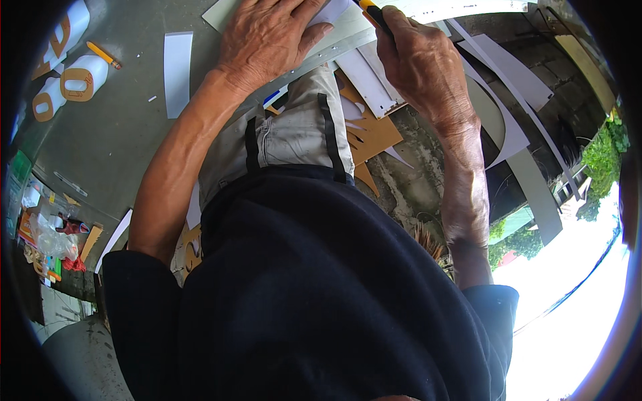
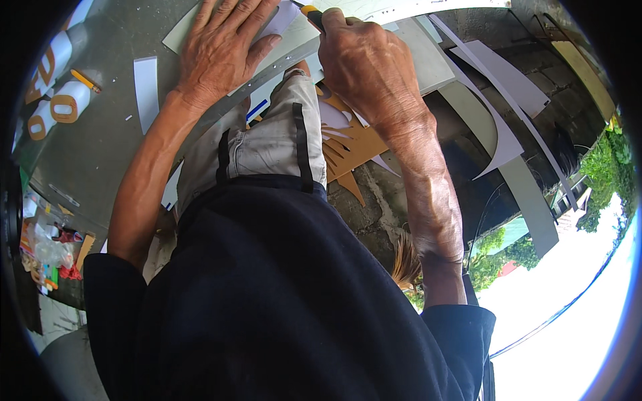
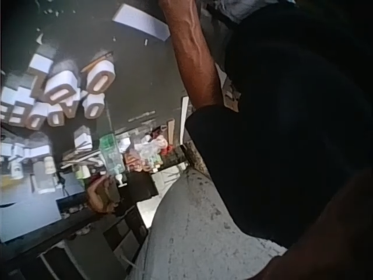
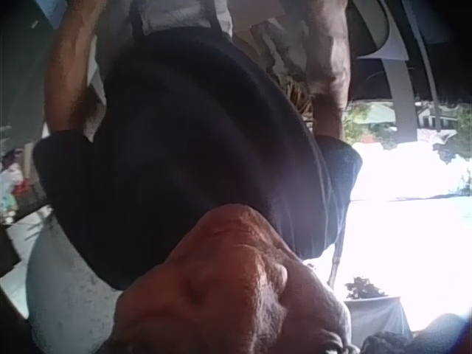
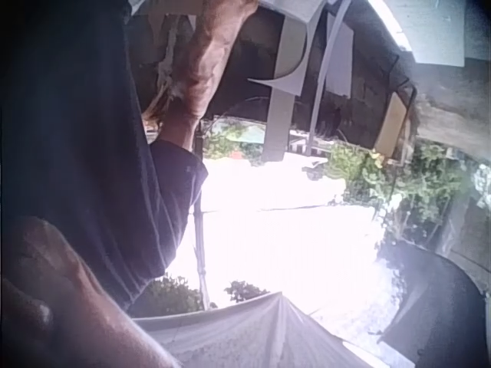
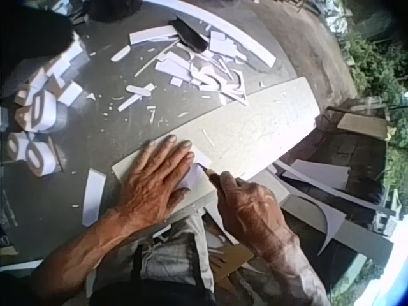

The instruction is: Cutting out oval-shaped letter components from a white sheet material using a utility knife.

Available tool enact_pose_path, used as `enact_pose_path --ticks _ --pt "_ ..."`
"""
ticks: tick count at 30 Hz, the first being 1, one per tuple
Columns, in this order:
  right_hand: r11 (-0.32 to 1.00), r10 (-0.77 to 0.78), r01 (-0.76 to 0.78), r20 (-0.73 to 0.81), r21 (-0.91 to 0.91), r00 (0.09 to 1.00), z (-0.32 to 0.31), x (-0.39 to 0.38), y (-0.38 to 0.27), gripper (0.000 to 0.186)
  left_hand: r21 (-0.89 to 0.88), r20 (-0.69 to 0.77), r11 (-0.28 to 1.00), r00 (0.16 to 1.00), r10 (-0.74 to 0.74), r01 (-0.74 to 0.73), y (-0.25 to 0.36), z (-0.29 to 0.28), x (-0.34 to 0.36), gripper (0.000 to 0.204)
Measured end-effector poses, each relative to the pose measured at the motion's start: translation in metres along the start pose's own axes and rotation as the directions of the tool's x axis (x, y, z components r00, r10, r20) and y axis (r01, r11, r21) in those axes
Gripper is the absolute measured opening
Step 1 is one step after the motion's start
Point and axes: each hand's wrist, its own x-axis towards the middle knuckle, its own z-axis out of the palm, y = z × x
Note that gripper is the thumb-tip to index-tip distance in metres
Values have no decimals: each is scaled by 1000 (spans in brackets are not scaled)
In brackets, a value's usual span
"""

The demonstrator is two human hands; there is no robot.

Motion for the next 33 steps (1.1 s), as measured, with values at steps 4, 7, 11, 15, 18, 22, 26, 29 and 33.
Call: enact_pose_path --ticks 4,7,11,15,18,22,26,29,33 --pt "1000 0 1 -43 16 999 1 -1 -3 14 5 48 1000 999 -10 9 0 1 0 64" --pt "1000 9 -9 -14 26 1000 -2 0 -3 14 -4 39 1000 999 -14 14 1 0 0 64" --pt "999 7 -5 -47 47 999 2 -2 -3 13 -11 22 1000 1000 -20 21 1 4 0 62" --pt "998 17 -15 -36 55 999 5 -3 -2 13 -23 21 999 999 -27 28 1 5 -1 62" --pt "997 2 2 -56 71 998 6 -3 -3 13 -15 27 999 999 -27 28 1 4 -1 62" --pt "997 16 -13 -50 77 999 5 -3 -6 13 -16 25 999 999 -28 28 1 4 -1 62" --pt "992 57 -54 -18 111 998 5 -3 -8 16 -18 10 1000 1000 -23 23 1 2 -1 62" --pt "993 56 -51 -46 109 997 6 -5 -10 17 -23 1 999 1000 -29 29 1 4 -1 62" --pt "990 67 -60 -52 124 996 7 -5 -12 17 -21 21 999 999 -30 31 1 3 -1 61"
